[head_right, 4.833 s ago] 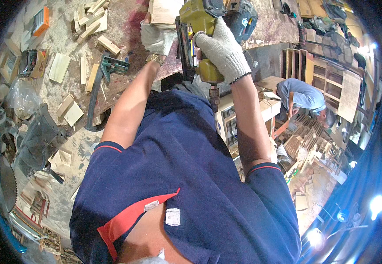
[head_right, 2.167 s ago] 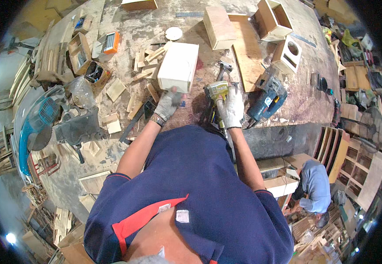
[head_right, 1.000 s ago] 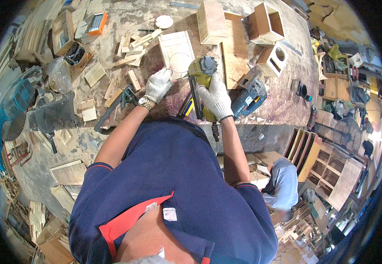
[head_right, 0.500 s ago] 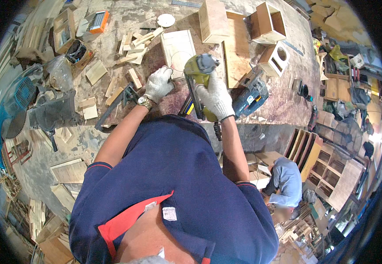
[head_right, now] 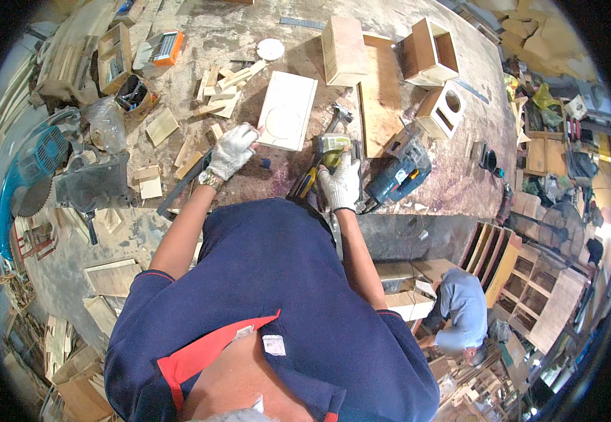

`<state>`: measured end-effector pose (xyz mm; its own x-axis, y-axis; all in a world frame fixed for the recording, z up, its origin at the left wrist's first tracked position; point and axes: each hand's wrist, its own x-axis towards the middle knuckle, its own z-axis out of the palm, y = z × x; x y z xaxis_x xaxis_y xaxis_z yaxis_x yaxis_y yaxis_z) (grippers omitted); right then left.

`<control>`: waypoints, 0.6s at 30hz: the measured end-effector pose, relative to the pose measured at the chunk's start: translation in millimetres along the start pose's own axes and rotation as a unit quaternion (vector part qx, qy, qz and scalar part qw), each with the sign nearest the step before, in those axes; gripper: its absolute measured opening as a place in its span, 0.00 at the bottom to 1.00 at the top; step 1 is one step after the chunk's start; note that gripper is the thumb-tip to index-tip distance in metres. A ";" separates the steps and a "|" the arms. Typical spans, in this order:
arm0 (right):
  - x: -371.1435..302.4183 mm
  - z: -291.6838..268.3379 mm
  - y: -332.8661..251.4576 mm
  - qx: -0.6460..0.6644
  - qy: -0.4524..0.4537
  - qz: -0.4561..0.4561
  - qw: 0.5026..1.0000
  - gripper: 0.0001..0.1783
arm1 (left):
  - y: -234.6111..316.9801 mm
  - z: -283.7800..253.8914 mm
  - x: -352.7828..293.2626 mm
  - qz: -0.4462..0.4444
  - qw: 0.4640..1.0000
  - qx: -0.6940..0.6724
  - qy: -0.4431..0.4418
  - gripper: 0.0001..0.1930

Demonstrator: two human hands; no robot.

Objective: The person uses a nail gun to assemble small wooden boxes on a workbench. They pick up wooden pieces, align them, and fasten them together, then place the finished boxes aside.

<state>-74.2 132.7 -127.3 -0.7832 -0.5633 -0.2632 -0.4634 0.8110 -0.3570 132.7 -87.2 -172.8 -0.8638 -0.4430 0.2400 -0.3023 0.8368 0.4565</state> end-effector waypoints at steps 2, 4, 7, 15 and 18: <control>11.6 -5.5 -11.0 -0.018 0.084 -0.088 0.992 0.44 | 3.0 -7.2 -9.1 -0.104 0.992 -0.013 0.069 0.24; 38.3 -10.3 -29.8 0.032 0.160 -0.211 0.964 0.36 | 13.1 -10.6 -18.1 -0.312 0.944 -0.093 0.050 0.17; 100.6 -6.2 -70.4 0.028 0.155 -0.286 0.945 0.27 | 32.5 -10.2 -24.9 -0.354 0.926 -0.121 -0.049 0.14; 183.6 -22.0 -133.0 0.044 -0.218 -0.226 0.948 0.26 | 31.6 -25.7 -60.6 -0.341 0.921 -0.189 -0.028 0.16; 173.7 -43.5 -141.6 0.119 -0.150 -0.221 0.956 0.22 | 6.1 -34.9 -91.9 -0.417 0.895 -0.149 0.044 0.15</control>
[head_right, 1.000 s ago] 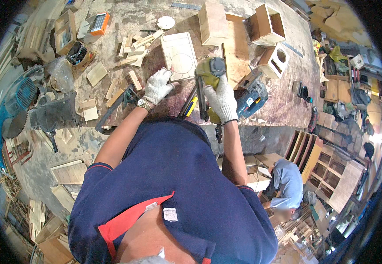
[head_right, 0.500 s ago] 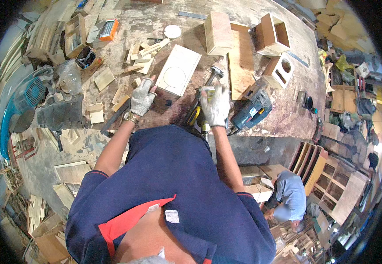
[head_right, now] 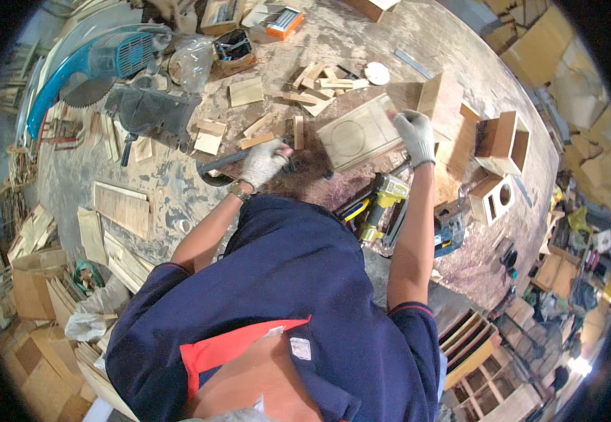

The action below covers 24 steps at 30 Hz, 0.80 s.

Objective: The person uses a nail gun to assemble small wooden boxes on a workbench. They pick up wooden pieces, align them, and fasten them together, then place the finished boxes aside.

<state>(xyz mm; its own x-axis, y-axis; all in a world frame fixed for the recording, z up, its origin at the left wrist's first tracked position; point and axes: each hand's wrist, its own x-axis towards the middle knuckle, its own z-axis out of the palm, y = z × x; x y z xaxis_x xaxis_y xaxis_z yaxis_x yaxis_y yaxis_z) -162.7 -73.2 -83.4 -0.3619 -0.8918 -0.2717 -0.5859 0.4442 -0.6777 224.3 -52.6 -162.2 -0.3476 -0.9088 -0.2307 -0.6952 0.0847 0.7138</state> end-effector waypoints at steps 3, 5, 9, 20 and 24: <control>-36.7 0.4 -10.7 0.012 0.159 -0.140 0.977 0.23 | -40.6 -21.3 -1.1 -0.006 0.983 -0.002 0.181 0.13; -66.0 32.2 -12.8 -0.044 0.240 -0.143 0.959 0.18 | -65.2 -35.6 -0.3 -0.069 0.972 0.003 0.223 0.13; -99.5 121.9 5.2 -0.161 0.209 -0.034 0.964 0.17 | -91.8 -54.1 33.5 -0.089 0.959 0.167 0.213 0.25; -87.2 199.7 51.4 -0.166 0.133 -0.144 0.966 0.21 | -66.1 -43.0 150.2 -0.106 0.908 0.329 0.235 0.42; -137.2 154.3 29.5 -0.199 -0.001 -0.107 0.974 0.24 | -36.6 -50.8 129.5 -0.061 0.977 0.074 0.193 0.33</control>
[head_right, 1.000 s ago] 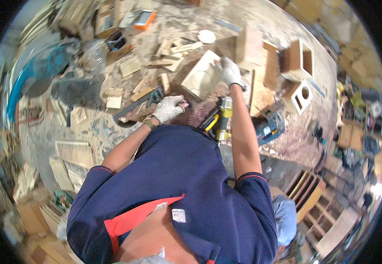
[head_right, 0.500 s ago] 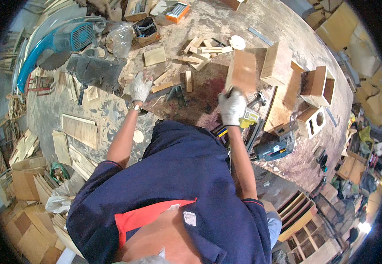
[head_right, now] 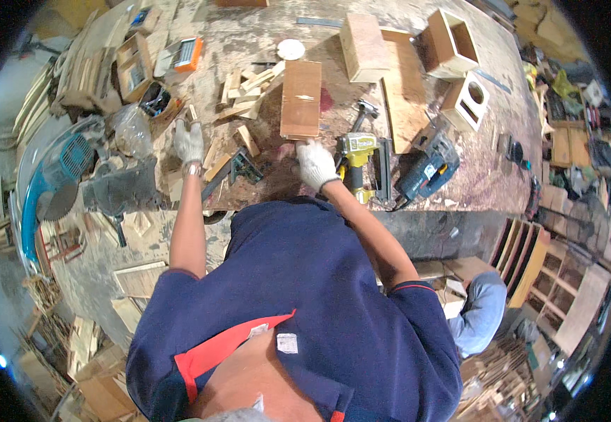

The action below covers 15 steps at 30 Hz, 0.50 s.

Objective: The person uses a nail gun to assemble small wooden boxes on a workbench. They pick up wooden pieces, align them, and fasten them together, then place the finished boxes aside.

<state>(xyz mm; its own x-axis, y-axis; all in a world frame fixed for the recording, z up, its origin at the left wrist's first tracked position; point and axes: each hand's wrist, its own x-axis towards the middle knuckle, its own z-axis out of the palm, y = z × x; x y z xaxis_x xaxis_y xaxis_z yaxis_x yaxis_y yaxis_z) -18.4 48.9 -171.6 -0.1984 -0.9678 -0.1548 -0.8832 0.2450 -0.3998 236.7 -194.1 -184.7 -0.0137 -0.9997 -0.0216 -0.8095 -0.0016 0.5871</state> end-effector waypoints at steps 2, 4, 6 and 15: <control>-22.4 -19.5 -8.4 0.106 -0.037 0.000 0.994 0.24 | 16.6 -7.4 -31.7 0.031 0.964 -0.238 -0.117 0.26; -34.1 -29.8 -16.9 0.247 0.034 -0.010 0.968 0.21 | 37.1 -0.1 -83.2 -0.048 0.811 -0.479 -0.334 0.23; -41.6 -32.6 -22.9 0.384 0.032 0.018 0.923 0.18 | 54.1 12.2 -121.3 -0.058 0.727 -0.473 -0.494 0.22; -50.1 -29.0 -7.3 0.738 -0.009 0.230 0.634 0.16 | 48.5 72.3 -169.0 -0.121 0.754 -0.443 -0.469 0.22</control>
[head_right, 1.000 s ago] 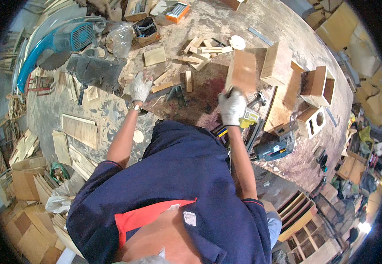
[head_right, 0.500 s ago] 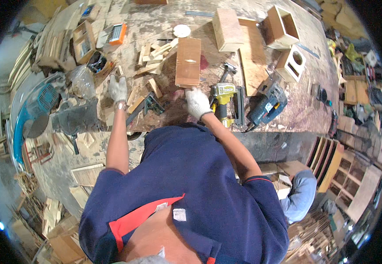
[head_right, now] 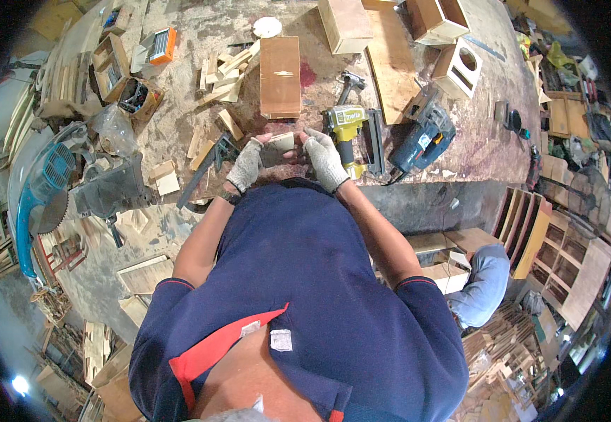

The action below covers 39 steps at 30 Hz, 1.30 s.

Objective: The person uses a nail gun to assemble small wooden boxes on a workbench. They pick up wooden pieces, align them, and fasten them together, then place the finished boxes aside.

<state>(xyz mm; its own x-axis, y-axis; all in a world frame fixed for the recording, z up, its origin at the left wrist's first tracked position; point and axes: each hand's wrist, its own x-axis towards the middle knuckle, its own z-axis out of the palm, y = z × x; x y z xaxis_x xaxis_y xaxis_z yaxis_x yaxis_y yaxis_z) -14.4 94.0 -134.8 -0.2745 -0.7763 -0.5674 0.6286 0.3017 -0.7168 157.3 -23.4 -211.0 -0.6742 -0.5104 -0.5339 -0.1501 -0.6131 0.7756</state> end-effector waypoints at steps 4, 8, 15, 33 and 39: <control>-2.5 -2.5 0.4 -0.179 0.000 -0.085 0.980 0.13 | -2.5 -5.0 7.8 -0.069 0.997 -0.032 0.006 0.25; 0.1 -4.5 3.6 -0.190 0.059 -0.095 0.975 0.10 | 15.5 1.5 -1.0 -0.112 0.988 0.054 0.095 0.29; 4.2 -11.7 1.0 -0.208 0.117 -0.062 0.969 0.12 | 31.6 18.4 -20.8 0.042 0.991 0.127 0.023 0.21; 34.8 -25.6 -5.9 -0.502 0.133 -0.363 0.774 0.11 | 41.3 -7.8 -5.4 0.243 0.828 0.462 0.203 0.27; 43.6 -16.3 -2.2 -0.516 0.173 -0.324 0.774 0.12 | 84.5 0.4 6.8 0.295 0.770 0.554 0.112 0.44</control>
<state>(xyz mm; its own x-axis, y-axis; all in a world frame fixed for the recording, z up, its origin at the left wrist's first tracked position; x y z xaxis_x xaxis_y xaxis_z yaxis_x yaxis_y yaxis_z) -39.6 68.5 -164.5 -0.5798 -0.8085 0.1005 -0.5896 0.3313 -0.7366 139.7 -78.4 -149.0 -0.7381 -0.6707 0.0733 -0.4748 0.5935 0.6499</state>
